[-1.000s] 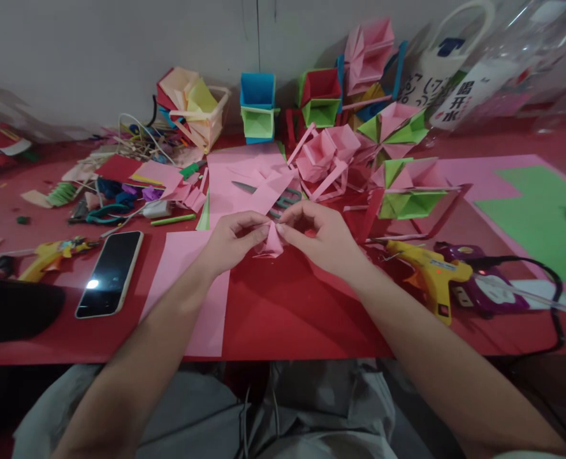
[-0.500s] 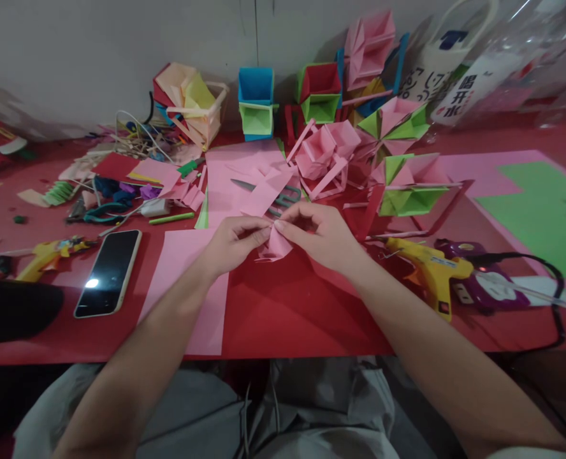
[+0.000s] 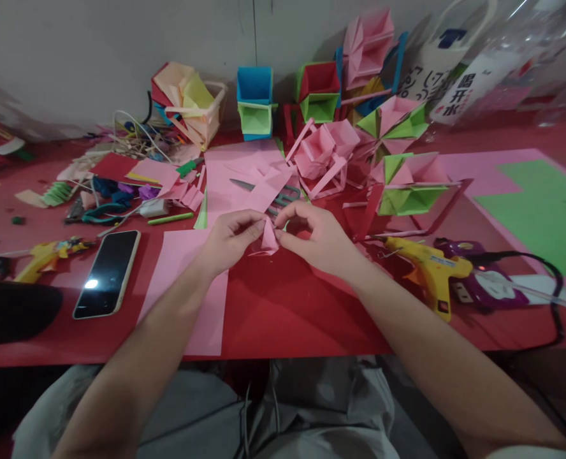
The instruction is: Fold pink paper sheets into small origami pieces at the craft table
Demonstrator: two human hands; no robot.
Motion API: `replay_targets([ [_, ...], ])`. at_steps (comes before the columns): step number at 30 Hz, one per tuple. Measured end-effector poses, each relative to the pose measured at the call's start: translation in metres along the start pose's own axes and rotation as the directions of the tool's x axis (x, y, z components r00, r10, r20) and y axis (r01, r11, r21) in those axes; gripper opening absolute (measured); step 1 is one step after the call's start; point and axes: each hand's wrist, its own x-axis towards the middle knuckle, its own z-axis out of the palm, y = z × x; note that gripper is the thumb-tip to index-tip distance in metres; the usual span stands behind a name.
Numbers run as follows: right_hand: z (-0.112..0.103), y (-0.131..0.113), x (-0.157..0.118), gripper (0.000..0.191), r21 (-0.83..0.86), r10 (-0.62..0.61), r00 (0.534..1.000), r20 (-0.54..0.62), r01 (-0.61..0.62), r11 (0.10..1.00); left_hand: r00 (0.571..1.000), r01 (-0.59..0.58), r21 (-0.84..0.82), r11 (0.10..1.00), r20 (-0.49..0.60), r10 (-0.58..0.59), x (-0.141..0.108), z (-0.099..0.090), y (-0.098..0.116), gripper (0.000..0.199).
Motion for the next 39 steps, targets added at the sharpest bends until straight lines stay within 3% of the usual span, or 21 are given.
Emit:
replay_targets([
  [6,-0.0007,-0.0012,0.0005,0.004,-0.028,0.006,1.000,-0.012,-0.006,1.000,0.999,0.026,-0.031,0.999,0.038,-0.025,-0.0006,-0.0004,-0.0005,0.027],
  [11,-0.0002,-0.0009,0.0000,0.005,-0.036,0.017,1.000,-0.016,-0.017,0.999,1.000,-0.006,0.055,0.998,-0.021,0.007,-0.0005,0.0007,0.0006,0.024],
  [15,-0.0003,-0.0016,-0.0003,0.007,-0.062,0.007,0.999,-0.041,-0.009,0.998,0.999,0.003,0.021,1.000,-0.036,-0.002,-0.0011,0.0029,0.0035,0.023],
  [20,-0.0022,-0.0052,-0.0005,0.010,-0.112,-0.021,0.997,-0.078,0.012,0.994,0.996,0.074,-0.083,0.994,0.046,-0.070,-0.0032,0.0048,0.0072,0.026],
  [27,-0.0020,-0.0069,-0.0001,0.012,-0.137,-0.021,0.996,-0.082,0.010,0.990,0.992,0.024,0.001,1.000,0.122,-0.024,-0.0019,0.0003,0.0030,0.024],
  [34,-0.0016,-0.0059,-0.0003,0.013,-0.111,-0.010,0.997,-0.074,0.002,0.994,0.998,0.015,0.103,0.995,0.063,-0.022,-0.0020,0.0009,0.0018,0.025],
  [39,-0.0008,-0.0066,-0.0011,0.023,-0.122,0.006,0.999,-0.050,-0.012,0.992,0.989,-0.012,0.175,0.984,-0.141,0.038,0.0000,-0.0019,0.0025,0.025],
])
